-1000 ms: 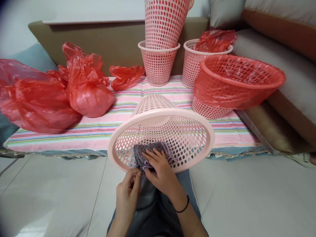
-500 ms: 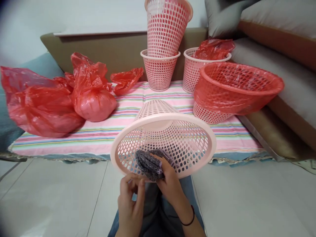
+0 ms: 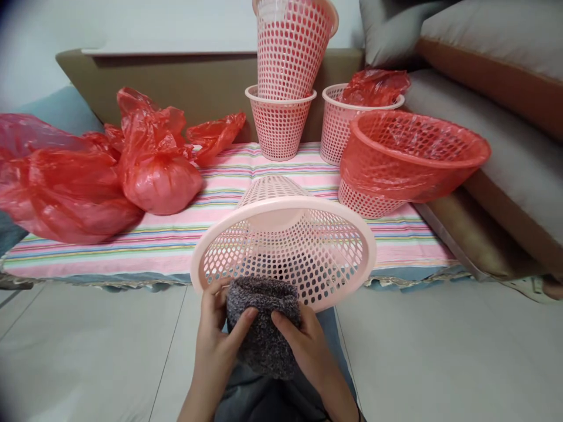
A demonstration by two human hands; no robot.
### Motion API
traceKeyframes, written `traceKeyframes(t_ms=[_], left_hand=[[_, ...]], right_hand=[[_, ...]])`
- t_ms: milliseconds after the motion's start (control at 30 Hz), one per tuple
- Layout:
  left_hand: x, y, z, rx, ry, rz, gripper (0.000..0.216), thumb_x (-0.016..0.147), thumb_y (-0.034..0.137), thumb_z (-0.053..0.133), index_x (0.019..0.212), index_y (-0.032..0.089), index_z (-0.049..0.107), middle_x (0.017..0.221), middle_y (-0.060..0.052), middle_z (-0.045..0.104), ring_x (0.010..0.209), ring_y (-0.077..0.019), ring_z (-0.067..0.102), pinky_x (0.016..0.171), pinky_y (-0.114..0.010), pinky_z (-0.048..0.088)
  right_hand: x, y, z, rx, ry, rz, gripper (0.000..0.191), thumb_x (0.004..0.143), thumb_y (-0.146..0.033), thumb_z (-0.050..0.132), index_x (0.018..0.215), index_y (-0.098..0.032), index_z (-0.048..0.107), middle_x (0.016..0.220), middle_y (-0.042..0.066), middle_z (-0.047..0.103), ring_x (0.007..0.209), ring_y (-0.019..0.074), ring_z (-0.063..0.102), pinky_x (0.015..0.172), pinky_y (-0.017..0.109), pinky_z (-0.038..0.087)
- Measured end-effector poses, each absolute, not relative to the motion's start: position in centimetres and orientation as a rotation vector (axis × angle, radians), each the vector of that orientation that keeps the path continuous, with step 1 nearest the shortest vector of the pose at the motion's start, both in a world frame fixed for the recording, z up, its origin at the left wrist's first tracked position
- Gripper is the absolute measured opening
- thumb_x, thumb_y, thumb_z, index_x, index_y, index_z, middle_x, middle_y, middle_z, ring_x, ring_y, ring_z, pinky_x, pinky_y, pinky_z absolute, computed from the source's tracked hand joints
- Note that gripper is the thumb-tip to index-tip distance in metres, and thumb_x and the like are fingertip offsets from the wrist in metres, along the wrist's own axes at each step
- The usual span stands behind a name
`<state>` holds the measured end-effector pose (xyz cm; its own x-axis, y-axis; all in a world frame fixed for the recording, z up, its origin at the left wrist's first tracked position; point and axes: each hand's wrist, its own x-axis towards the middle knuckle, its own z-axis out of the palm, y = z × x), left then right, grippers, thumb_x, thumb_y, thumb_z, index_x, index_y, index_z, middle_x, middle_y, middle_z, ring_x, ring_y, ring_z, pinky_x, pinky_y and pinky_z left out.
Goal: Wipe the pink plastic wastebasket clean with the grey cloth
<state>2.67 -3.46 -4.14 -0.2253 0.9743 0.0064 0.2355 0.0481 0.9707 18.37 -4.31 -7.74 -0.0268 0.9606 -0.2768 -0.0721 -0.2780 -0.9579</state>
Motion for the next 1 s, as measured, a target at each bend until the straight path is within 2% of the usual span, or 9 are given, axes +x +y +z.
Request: traceKeyframes(t_ms=[133, 233, 300, 367, 567, 700, 800, 900, 1000], left_hand=[[1.7, -2.9, -3.4, 1.416, 1.376, 1.026, 0.073, 0.064, 0.036, 0.081, 0.129, 0.023, 0.051, 0.109, -0.006, 0.069, 0.096, -0.0221, 0.064, 0.086, -0.034, 0.049], [1.4, -2.5, -2.9, 1.477, 1.343, 0.784, 0.047, 0.066, 0.039, 0.079, 0.108, 0.023, 0.067, 0.092, -0.004, 0.071, 0.082, -0.0205, 0.063, 0.075, -0.03, 0.048], [1.6, -2.5, -2.7, 1.503, 1.361, 0.729, 0.026, 0.073, 0.04, 0.074, 0.092, 0.021, 0.07, 0.083, -0.003, 0.069, 0.078, -0.0188, 0.061, 0.069, -0.027, 0.045], [1.8, -2.5, -2.6, 1.51, 1.367, 0.737, 0.019, 0.08, 0.039, 0.066, 0.082, 0.02, 0.068, 0.076, -0.001, 0.066, 0.072, -0.0161, 0.058, 0.065, -0.024, 0.042], [1.3, -2.7, -3.3, 1.324, 1.449, 0.998, 0.034, 0.087, 0.043, 0.054, 0.067, 0.017, 0.063, 0.065, -0.001, 0.061, 0.062, -0.0131, 0.052, 0.059, -0.022, 0.04], [1.0, -3.2, -4.2, 1.131, 1.589, 1.129, 0.037, 0.082, 0.049, 0.06, 0.067, 0.016, 0.066, 0.061, 0.0, 0.057, 0.059, -0.012, 0.049, 0.057, -0.022, 0.038], [1.8, -3.8, -4.7, 0.931, 1.649, 1.269, 0.04, 0.08, 0.054, 0.063, 0.067, 0.016, 0.064, 0.063, 0.001, 0.056, 0.062, -0.0117, 0.049, 0.059, -0.021, 0.039], [2.8, -4.3, -5.1, 0.759, 1.62, 1.372, 0.039, 0.082, 0.057, 0.06, 0.076, 0.019, 0.063, 0.072, 0.002, 0.059, 0.07, -0.0128, 0.053, 0.065, -0.021, 0.042], [3.4, -4.5, -5.3, 0.752, 1.546, 1.371, 0.045, 0.082, 0.063, 0.055, 0.095, 0.021, 0.065, 0.097, -0.003, 0.066, 0.093, -0.0195, 0.06, 0.079, -0.026, 0.046]], right_hand=[[19.1, -3.7, -4.9, -1.315, -1.428, 1.493, 0.037, 0.08, -0.052, 0.068, 0.1, -0.022, 0.074, 0.093, 0.004, 0.075, 0.093, 0.0273, 0.067, 0.084, 0.039, 0.054], [19.4, -3.8, -4.0, -1.24, -1.563, 1.532, 0.031, 0.083, -0.048, 0.066, 0.099, -0.023, 0.074, 0.093, 0.002, 0.074, 0.094, 0.0257, 0.066, 0.084, 0.037, 0.053], [19.6, -4.0, -4.1, -1.259, -1.563, 1.526, 0.031, 0.083, -0.048, 0.066, 0.1, -0.023, 0.074, 0.093, 0.003, 0.073, 0.094, 0.0255, 0.065, 0.084, 0.036, 0.052], [20.0, -4.2, -4.4, -1.263, -1.543, 1.548, 0.035, 0.081, -0.049, 0.067, 0.105, -0.023, 0.072, 0.095, 0.004, 0.072, 0.096, 0.0259, 0.065, 0.084, 0.036, 0.052], [23.6, -4.6, -5.3, -1.038, -1.336, 1.883, 0.067, 0.073, -0.061, 0.072, 0.129, -0.027, 0.059, 0.101, 0.007, 0.07, 0.096, 0.0254, 0.066, 0.087, 0.037, 0.05], [25.6, -5.5, -6.5, -0.98, -1.286, 1.994, 0.091, 0.053, -0.054, 0.089, 0.133, -0.026, 0.055, 0.125, 0.011, 0.063, 0.117, 0.0311, 0.059, 0.102, 0.043, 0.043], [25.0, -6.4, -7.3, -1.012, -1.138, 1.923, 0.094, 0.045, -0.042, 0.094, 0.13, -0.028, 0.058, 0.134, 0.01, 0.059, 0.124, 0.0326, 0.054, 0.108, 0.044, 0.037], [23.7, -7.0, -7.9, -1.044, -0.751, 1.815, 0.082, 0.052, -0.046, 0.089, 0.127, -0.029, 0.06, 0.13, 0.008, 0.063, 0.12, 0.0328, 0.057, 0.104, 0.044, 0.043], [22.9, -7.2, -8.7, -1.025, -0.458, 1.751, 0.066, 0.061, -0.049, 0.081, 0.122, -0.029, 0.065, 0.12, 0.009, 0.069, 0.119, 0.0339, 0.059, 0.104, 0.047, 0.043]])
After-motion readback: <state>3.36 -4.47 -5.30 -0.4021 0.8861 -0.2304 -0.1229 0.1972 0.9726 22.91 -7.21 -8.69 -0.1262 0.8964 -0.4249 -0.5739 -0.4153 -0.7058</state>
